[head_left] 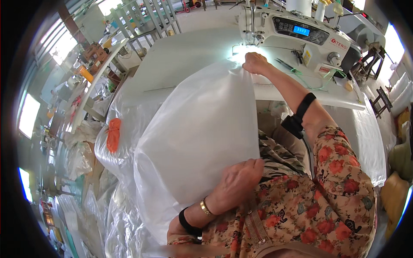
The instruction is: Sewing the edge of a large white plastic sheet using an industrial sewing machine.
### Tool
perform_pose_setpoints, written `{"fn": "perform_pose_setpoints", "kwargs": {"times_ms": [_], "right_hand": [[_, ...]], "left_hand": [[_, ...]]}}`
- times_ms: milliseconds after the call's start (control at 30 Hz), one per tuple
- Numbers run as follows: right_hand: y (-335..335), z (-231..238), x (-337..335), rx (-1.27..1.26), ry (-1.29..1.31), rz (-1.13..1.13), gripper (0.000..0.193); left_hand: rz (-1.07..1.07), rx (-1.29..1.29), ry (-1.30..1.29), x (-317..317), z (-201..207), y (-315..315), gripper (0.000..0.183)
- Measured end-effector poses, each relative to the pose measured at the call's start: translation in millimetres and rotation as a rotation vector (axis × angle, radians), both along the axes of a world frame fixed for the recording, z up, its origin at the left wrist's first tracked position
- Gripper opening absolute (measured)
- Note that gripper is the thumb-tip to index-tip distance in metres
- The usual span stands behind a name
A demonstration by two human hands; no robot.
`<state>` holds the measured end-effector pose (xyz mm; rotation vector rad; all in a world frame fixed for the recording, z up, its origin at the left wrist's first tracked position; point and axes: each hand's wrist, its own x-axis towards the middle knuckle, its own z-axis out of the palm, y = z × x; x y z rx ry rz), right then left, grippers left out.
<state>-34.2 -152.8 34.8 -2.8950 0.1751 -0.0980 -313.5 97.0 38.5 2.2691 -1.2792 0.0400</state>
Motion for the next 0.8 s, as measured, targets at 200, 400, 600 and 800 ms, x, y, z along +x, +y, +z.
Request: {"fn": "perform_pose_setpoints", "kwargs": {"times_ms": [200,400,600,800], "right_hand": [[3,-8,14,-0.185,-0.011,-0.044,0.022],[10,-14,-16,-0.310,0.004,0.006,0.020],[33,-24,-67,-0.292,-0.033,0.029,0.015],[32,-22,-67,-0.359,-0.030,0.052,0.010]], "left_hand": [[-0.066,-0.079,0.016,0,-8,-24,0.009],[-0.055,-0.033,-0.025,0,-43,-29,0.008],[-0.071,-0.011,-0.003,5,-62,-31,0.010],[-0.080,-0.003,0.017,12,-70,-38,0.008]]}}
